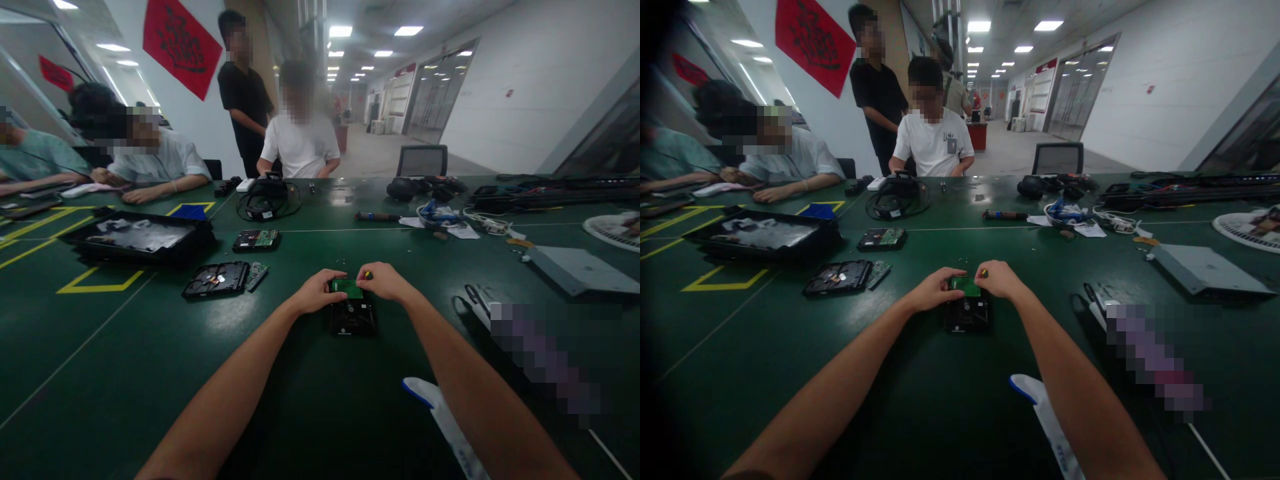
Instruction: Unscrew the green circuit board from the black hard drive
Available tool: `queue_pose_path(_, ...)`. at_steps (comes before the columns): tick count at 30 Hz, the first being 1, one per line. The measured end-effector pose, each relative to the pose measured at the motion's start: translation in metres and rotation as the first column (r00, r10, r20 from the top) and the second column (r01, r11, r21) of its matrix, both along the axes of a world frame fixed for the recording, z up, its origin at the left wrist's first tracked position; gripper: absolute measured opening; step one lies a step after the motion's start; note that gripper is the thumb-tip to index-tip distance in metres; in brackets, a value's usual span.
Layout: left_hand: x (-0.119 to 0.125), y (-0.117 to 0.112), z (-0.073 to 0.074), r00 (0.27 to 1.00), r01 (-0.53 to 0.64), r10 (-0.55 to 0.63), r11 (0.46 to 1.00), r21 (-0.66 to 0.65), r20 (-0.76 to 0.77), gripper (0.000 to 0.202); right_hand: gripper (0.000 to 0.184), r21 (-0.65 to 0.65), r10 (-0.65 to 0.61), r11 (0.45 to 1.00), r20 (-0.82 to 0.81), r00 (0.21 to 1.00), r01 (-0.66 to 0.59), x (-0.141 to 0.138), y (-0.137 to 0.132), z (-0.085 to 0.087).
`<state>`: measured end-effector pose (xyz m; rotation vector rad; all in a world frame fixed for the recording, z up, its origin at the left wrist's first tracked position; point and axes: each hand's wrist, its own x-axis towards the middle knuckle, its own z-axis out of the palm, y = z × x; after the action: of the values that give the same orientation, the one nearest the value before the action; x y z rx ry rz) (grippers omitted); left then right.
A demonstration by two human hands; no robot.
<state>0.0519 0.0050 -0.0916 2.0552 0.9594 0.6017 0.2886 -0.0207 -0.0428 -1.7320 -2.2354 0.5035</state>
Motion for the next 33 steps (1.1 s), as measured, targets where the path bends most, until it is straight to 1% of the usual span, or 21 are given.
queue_pose_path(4, 0.001, 0.001, 0.000, 0.999, 0.043, -0.043, 0.997, 0.065, -0.007, 0.055, 0.010, 0.002, 0.019, 1.000, 0.043, 0.999, -0.020, -0.006, -0.002, 0.003)
queue_pose_path(9, 0.001, 0.002, -0.002, 0.998, 0.056, -0.056, 0.996, 0.073, 0.010, 0.045, 0.009, -0.003, 0.009, 1.000, 0.073, 0.997, -0.009, -0.008, -0.001, -0.001)
queue_pose_path(13, 0.000, 0.003, -0.002, 0.996, 0.091, -0.092, 0.994, 0.063, 0.011, 0.046, 0.010, 0.003, 0.026, 1.000, 0.076, 0.997, -0.026, -0.008, 0.000, -0.003)
queue_pose_path(17, -0.002, 0.005, -0.004, 0.991, 0.130, -0.132, 0.988, 0.080, 0.016, 0.046, 0.010, 0.024, 0.029, 0.999, 0.077, 0.997, -0.031, -0.006, 0.000, -0.004)
queue_pose_path(22, -0.002, 0.006, -0.007, 0.992, 0.123, -0.123, 0.990, 0.074, -0.001, 0.045, 0.010, 0.019, 0.005, 1.000, 0.060, 0.998, -0.006, -0.004, 0.001, -0.005)
queue_pose_path(25, -0.002, 0.007, -0.008, 0.992, 0.126, -0.126, 0.989, 0.074, 0.000, 0.045, 0.011, 0.008, -0.004, 1.000, 0.078, 0.997, 0.003, -0.005, 0.001, -0.005)
queue_pose_path(29, -0.002, 0.009, -0.011, 0.989, 0.147, -0.149, 0.984, 0.106, 0.010, 0.047, 0.012, 0.016, -0.001, 1.000, 0.115, 0.993, -0.001, -0.007, 0.001, -0.006)
queue_pose_path(33, -0.002, 0.010, -0.012, 0.989, 0.148, -0.150, 0.983, 0.105, 0.012, 0.047, 0.013, 0.017, -0.014, 1.000, 0.118, 0.993, 0.013, -0.007, 0.002, -0.007)
